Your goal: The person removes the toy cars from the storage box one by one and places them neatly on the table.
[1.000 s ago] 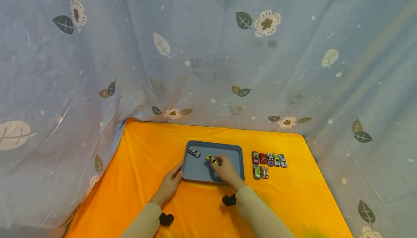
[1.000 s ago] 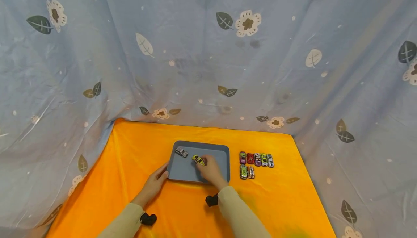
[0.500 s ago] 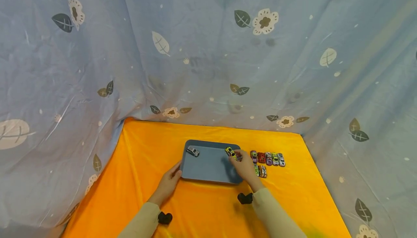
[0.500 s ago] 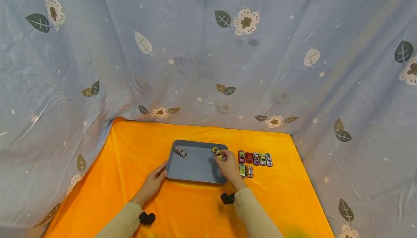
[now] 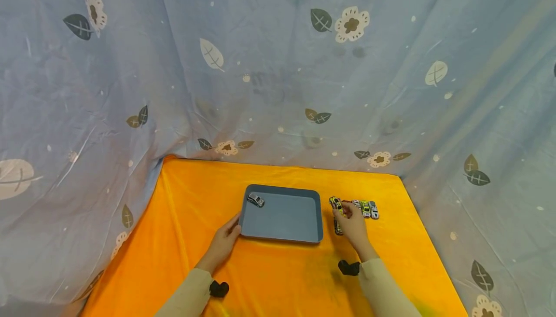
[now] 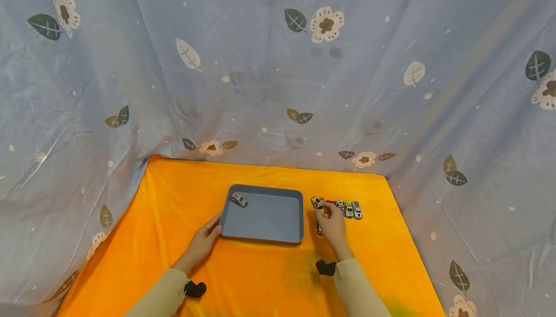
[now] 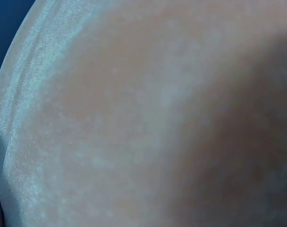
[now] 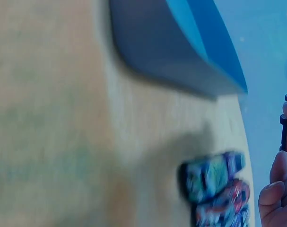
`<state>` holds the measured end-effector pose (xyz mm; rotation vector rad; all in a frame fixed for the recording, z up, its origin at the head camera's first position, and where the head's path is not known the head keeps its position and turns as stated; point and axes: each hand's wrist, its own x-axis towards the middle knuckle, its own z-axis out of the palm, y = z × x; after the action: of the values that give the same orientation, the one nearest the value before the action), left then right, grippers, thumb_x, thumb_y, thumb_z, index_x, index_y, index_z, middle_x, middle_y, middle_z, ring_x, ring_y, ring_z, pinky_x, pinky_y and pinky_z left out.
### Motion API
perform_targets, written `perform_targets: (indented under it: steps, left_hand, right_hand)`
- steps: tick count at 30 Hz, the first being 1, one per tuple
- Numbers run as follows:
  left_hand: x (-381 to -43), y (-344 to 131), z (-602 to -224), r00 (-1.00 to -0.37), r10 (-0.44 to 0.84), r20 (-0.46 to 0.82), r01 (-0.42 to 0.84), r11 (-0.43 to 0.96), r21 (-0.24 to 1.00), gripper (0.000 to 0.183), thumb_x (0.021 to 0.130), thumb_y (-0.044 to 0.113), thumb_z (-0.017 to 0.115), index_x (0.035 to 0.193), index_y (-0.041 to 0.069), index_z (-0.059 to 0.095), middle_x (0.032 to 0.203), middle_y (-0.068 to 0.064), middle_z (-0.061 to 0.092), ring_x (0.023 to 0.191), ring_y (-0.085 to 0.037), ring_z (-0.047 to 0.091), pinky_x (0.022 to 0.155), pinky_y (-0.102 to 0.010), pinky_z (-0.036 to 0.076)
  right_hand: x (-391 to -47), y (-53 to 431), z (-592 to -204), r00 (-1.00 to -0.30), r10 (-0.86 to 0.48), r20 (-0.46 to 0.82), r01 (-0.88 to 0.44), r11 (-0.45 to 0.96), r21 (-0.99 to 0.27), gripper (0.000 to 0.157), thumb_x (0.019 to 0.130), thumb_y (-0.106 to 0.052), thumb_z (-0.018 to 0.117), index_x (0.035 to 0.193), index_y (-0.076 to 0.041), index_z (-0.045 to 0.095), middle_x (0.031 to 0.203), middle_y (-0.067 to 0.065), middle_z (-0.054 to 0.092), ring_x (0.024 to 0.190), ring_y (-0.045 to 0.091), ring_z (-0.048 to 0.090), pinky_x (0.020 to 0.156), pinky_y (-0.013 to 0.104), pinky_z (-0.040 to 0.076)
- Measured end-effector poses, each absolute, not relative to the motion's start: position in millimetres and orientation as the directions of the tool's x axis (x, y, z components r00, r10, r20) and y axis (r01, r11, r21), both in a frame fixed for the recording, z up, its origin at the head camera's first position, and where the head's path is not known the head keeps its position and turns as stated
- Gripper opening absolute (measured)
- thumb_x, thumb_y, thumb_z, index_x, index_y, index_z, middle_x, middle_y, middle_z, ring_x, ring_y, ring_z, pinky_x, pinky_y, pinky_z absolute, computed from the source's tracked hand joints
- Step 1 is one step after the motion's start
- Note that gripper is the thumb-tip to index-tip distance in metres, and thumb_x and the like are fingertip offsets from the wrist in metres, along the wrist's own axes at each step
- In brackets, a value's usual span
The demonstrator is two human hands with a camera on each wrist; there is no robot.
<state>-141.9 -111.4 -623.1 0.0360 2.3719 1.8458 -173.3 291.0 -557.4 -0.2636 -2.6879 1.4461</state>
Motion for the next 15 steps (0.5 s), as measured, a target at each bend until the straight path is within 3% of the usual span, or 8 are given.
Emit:
perform_targets:
  steps: [6, 15]
  left_hand:
    - [-143, -112, -620, -0.991, 0.104, -0.083, -0.056, 0.235, 0.97, 0.048, 0.102, 0.026, 0.05, 0.149, 0.028, 0.04, 0.151, -0.004, 0.039, 0.136, -0.027, 0.037, 0.109, -0.048, 0.034]
    - [-143, -113, -620, -0.991, 0.109, -0.079, -0.053, 0.228, 0.972, 0.049, 0.102, 0.025, 0.051, 0.15, 0.027, 0.04, 0.15, -0.004, 0.039, 0.137, -0.027, 0.037, 0.109, -0.049, 0.033]
  right_hand:
    - [-163, 312, -567, -0.968, 0.241, -0.062, 0.183, 0.521, -0.833, 0.056, 0.094, -0.041, 0.062, 0.137, -0.006, 0.05, 0.125, 0.016, 0.05, 0.105, 0.031, 0.052, 0.076, 0.04, 0.051]
    - [-151, 327, -571, -0.953, 0.289, -0.09, 0.224, 0.474, -0.851, 0.057, 0.096, -0.036, 0.061, 0.14, -0.003, 0.046, 0.125, 0.019, 0.047, 0.096, 0.031, 0.051, 0.069, 0.034, 0.05]
